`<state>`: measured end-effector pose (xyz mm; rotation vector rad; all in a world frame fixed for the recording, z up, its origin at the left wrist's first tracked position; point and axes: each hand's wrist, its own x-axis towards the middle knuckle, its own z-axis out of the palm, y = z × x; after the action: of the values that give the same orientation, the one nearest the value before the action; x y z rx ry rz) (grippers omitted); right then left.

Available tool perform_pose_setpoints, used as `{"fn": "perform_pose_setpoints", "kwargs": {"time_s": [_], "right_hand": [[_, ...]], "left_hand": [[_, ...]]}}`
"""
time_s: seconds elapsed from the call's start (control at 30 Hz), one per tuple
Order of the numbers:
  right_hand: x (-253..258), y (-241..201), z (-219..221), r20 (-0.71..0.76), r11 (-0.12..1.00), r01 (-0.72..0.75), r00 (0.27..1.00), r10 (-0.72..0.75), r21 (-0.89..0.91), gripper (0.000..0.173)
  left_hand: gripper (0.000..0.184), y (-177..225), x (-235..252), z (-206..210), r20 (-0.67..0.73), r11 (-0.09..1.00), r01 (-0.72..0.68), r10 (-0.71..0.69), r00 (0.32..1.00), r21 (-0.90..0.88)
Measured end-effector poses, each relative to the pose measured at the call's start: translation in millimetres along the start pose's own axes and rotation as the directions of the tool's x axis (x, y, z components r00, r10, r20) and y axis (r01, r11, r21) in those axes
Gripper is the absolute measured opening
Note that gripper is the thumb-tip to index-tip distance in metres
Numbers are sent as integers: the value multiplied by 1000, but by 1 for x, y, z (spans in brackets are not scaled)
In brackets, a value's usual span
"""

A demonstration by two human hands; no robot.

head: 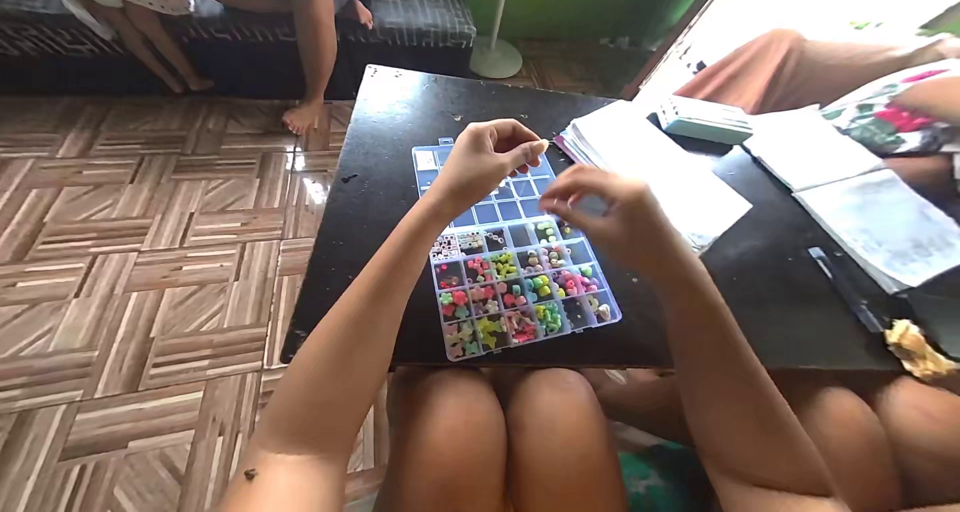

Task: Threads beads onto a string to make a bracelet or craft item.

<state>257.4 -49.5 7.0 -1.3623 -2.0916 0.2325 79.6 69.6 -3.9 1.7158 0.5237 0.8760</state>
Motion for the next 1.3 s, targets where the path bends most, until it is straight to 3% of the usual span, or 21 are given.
{"fn": "perform_pose_setpoints", "kwargs": {"time_s": [0.07,0.1,0.17,0.27,0.33,0.9,1.3], "right_hand": [[19,14,-3,-190,950,-107,967,167,292,14],[29,21,0,-252,868,-136,925,284,478,10],[44,27,10,-240,619,-158,826,509,769,7],[46,32,28,-119,351,-140,773,623,926,14],[40,33,35,-76,288,-145,767,637,946,17],[37,29,35,-145,240,27,862,486,970,13],[37,29,36,-151,238,38,867,475,970,13]], "left_hand": [[10,0,0,2,0,1000,-3,3,1000,-2],[9,-1,0,3,-2,1000,-5,5,1000,0],[9,-2,0,4,-13,1000,-13,13,1000,-3],[9,-2,1,4,-39,1000,-30,30,999,-7],[8,-4,0,5,-56,999,-35,35,998,-7],[6,-3,-1,11,-96,995,-84,78,992,-60],[6,-4,-1,11,-92,995,-81,74,993,-66]]}}
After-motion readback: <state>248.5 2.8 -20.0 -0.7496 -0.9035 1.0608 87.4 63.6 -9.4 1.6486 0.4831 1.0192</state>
